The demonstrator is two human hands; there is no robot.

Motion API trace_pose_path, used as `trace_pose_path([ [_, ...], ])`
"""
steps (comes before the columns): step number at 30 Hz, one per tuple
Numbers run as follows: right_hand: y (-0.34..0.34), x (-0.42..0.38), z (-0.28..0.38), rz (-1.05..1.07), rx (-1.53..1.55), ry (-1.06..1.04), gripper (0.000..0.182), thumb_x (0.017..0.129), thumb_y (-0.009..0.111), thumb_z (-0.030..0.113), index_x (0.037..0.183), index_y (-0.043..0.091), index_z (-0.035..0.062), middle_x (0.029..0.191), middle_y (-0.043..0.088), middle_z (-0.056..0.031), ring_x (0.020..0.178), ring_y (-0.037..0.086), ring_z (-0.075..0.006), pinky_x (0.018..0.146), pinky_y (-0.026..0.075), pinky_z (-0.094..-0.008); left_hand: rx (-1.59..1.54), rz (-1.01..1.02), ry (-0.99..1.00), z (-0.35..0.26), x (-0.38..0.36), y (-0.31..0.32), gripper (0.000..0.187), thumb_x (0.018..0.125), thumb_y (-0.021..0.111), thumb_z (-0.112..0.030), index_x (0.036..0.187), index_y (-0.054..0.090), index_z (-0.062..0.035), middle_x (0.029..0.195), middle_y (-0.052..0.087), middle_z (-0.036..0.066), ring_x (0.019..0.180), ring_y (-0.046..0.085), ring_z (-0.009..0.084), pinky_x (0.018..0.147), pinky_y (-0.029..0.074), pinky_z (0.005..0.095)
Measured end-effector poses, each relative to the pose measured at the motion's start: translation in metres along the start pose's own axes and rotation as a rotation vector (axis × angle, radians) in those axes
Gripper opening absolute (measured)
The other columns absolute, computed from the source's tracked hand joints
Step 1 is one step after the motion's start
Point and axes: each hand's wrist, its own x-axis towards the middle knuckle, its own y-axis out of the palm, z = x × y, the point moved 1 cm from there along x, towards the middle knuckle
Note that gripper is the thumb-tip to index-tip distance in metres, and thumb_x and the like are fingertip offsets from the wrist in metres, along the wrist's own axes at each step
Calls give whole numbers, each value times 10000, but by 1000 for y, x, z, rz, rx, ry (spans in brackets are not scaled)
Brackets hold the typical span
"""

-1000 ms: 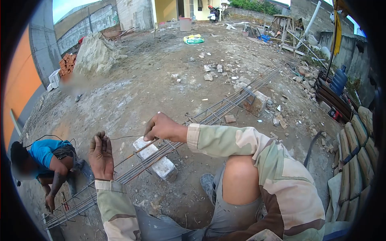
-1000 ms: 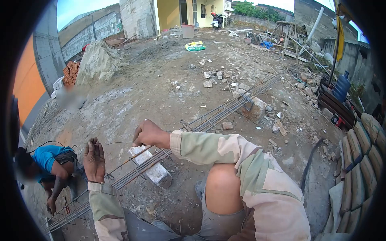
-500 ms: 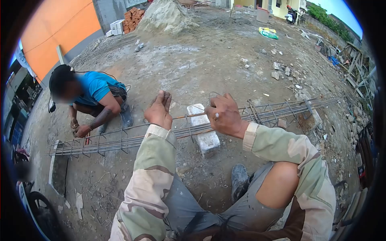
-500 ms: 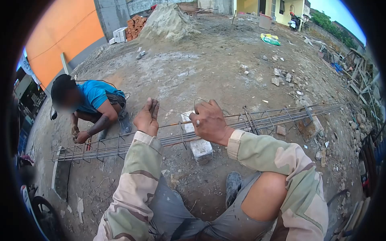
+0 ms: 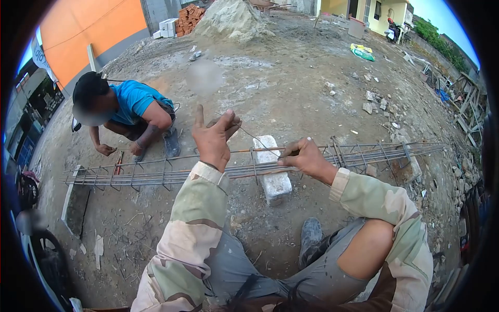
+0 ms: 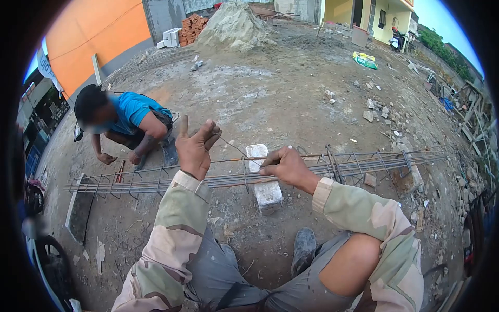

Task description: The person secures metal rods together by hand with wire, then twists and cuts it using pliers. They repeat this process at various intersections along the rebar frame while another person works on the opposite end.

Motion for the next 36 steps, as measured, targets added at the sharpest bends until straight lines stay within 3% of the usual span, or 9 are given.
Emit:
trace_pose_path([
  [1, -4, 0, 5, 5, 2, -5, 68, 730, 793, 17, 778, 746, 6, 721, 674, -67, 665, 610, -170, 642, 464, -338, -134, -121, -182, 17, 8, -10, 477, 892, 716, 8, 1313, 508, 90, 959, 683, 175, 902, 712, 267, 836, 632, 363],
  [3, -14, -2, 18, -346, -921, -703, 49, 709, 704, 25, 756, 699, 35, 742, 598, -60, 725, 574, -210, 698, 430, -372, -302, -294, -394, 28, 10, -17, 239, 909, 689, 18, 1082, 559, 119, 1049, 663, 205, 1016, 684, 328, 920, 622, 369],
  [8, -20, -1, 33, -404, -1191, -957, 138, 697, 650, 97, 824, 670, 46, 785, 553, -63, 796, 554, -235, 724, 405, -391, -203, -390, -282, 25, 7, -5, 236, 913, 665, 35, 1101, 563, 134, 1013, 672, 196, 924, 711, 318, 838, 645, 370],
  [14, -7, -1, 29, -282, -682, -589, 76, 724, 774, 66, 774, 732, 27, 676, 589, -53, 665, 583, -216, 660, 440, -370, -20, -390, 14, 19, 4, 3, 353, 909, 677, 20, 1233, 580, 122, 1033, 686, 186, 817, 719, 272, 734, 644, 344],
  [16, -11, 3, 26, 29, 78, 62, 96, 762, 811, 71, 815, 769, 3, 691, 684, -50, 643, 608, -138, 638, 462, -308, -33, -353, 39, 14, 6, 3, 382, 913, 690, 7, 1271, 589, 91, 1047, 690, 170, 818, 715, 252, 736, 638, 337],
  [22, -13, 2, -1, 136, 591, 208, 139, 703, 803, -54, 829, 745, -55, 786, 726, -104, 659, 656, -153, 645, 506, -270, -250, 74, -3, -12, 8, -6, 447, 915, 705, -11, 1345, 583, 5, 987, 716, 97, 820, 711, 197, 752, 630, 351],
  [27, -1, -1, 31, -86, -410, -296, 147, 664, 747, -13, 799, 718, -62, 710, 634, -118, 679, 609, -226, 643, 458, -361, -129, -401, -134, 19, 12, -13, 410, 888, 661, 87, 1280, 554, 141, 954, 701, 210, 803, 730, 281, 703, 641, 377],
  [29, -1, -4, 50, -292, -1132, -928, 170, 633, 663, 35, 782, 673, -45, 727, 547, -119, 741, 555, -275, 697, 416, -418, -163, -530, -292, 40, 15, -18, 307, 890, 634, 104, 1176, 565, 191, 952, 694, 238, 809, 732, 306, 705, 644, 380],
  [36, 13, -8, 38, -139, -1099, -834, 128, 656, 660, 80, 728, 689, -21, 712, 565, -118, 745, 572, -305, 714, 441, -434, -124, -597, -429, 77, 21, -27, 94, 939, 578, 71, 973, 597, 156, 982, 686, 241, 851, 729, 325, 754, 649, 379],
])
